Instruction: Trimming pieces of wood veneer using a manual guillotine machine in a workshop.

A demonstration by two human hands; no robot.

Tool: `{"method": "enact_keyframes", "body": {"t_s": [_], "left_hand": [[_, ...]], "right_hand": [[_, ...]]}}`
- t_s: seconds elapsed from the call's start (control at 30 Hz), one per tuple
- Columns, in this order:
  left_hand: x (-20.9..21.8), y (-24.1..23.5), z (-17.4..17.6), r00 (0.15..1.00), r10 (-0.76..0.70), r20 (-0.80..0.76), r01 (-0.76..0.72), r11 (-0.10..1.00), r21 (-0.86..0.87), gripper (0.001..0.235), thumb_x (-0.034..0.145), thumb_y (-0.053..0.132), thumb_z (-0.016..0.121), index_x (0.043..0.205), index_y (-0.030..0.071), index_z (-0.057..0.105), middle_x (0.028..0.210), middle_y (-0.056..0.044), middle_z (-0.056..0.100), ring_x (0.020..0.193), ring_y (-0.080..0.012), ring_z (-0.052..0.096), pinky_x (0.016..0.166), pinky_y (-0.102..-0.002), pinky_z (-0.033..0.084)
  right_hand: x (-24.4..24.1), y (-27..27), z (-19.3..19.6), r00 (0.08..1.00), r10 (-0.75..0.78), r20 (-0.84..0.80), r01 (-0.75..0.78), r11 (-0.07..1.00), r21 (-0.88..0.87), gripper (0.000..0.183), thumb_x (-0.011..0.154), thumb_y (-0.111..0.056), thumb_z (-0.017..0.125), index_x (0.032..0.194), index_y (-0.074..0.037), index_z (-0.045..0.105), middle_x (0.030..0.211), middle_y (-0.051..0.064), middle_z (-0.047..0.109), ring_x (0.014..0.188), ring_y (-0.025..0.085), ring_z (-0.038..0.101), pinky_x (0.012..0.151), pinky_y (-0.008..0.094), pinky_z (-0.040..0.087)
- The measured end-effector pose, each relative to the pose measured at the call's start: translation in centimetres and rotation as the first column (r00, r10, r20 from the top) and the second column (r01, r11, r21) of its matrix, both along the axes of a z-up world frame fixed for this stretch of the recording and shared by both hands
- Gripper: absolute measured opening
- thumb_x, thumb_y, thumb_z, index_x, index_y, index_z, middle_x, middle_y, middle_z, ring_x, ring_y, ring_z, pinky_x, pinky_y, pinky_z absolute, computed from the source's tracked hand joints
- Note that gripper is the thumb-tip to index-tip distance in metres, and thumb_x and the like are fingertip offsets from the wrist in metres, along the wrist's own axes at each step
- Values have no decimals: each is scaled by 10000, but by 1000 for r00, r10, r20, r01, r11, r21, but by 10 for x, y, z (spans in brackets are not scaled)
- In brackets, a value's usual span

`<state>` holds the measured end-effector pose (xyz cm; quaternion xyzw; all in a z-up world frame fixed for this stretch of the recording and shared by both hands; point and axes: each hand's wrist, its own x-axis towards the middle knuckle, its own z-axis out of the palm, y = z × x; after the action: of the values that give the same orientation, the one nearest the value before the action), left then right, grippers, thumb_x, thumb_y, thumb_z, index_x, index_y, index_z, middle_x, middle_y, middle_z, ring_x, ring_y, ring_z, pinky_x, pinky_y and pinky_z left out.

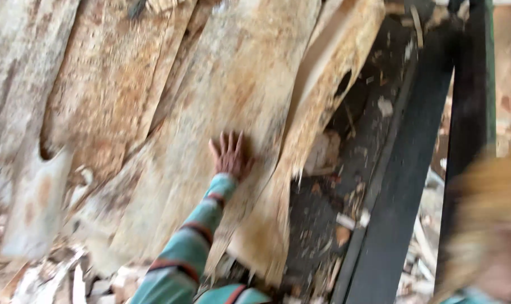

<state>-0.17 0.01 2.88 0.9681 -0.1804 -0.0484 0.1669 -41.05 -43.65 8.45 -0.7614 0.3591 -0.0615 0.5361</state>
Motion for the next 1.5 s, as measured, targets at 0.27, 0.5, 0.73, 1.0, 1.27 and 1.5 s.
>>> {"method": "enact_keyframes", "body": {"t_s": [0.27,0.5,0.73,1.0,1.27,1.5], "left_hand": [[-74,128,-9,977,140,164,-45,877,-479,654,985,352,665,1581,227,427,1676,-161,349,1586,-412,238,1291,-623,123],[-228,312,-41,933,350,83,-314,905,-287,800,896,384,727,1561,103,382,1615,-284,314,1459,-549,222,1167,-655,204],[-223,326,-16,937,343,-63,-336,838,-429,848,877,375,721,1589,82,367,1600,-222,393,1497,-471,318,1216,-593,273],[-187,341,14,914,358,-189,-388,908,-156,927,828,413,762,1571,121,293,1540,-176,452,1456,-399,353,1205,-606,167],[-175,396,-32,932,49,-358,-264,769,-582,533,977,332,671,1447,105,561,1286,-168,707,1151,-291,710,1081,-440,502],[-233,389,-118,656,-481,-582,-300,541,-786,371,939,147,684,1250,-44,618,1158,-140,712,1035,-218,687,919,-286,578]], "right_hand": [[-44,103,-15,990,129,48,-134,981,138,340,906,-201,696,1149,36,727,917,166,720,724,221,637,574,362,507],[14,407,-13,846,520,119,-487,663,569,441,911,-223,721,1286,-14,622,1121,134,758,978,213,761,837,369,657],[63,511,-68,988,145,-60,-135,980,146,594,915,-313,703,1396,8,566,1026,141,735,869,185,704,765,332,610],[103,519,-42,995,-81,65,56,946,320,583,844,-184,780,1308,102,574,1117,175,740,1029,270,731,891,339,597],[43,496,41,917,143,372,-299,863,407,313,880,-41,739,1167,42,647,1165,197,692,1067,301,706,885,417,594],[-52,499,-19,991,-103,80,11,678,735,572,784,-152,782,1334,-70,648,1267,111,723,1143,226,686,934,377,564]]}}
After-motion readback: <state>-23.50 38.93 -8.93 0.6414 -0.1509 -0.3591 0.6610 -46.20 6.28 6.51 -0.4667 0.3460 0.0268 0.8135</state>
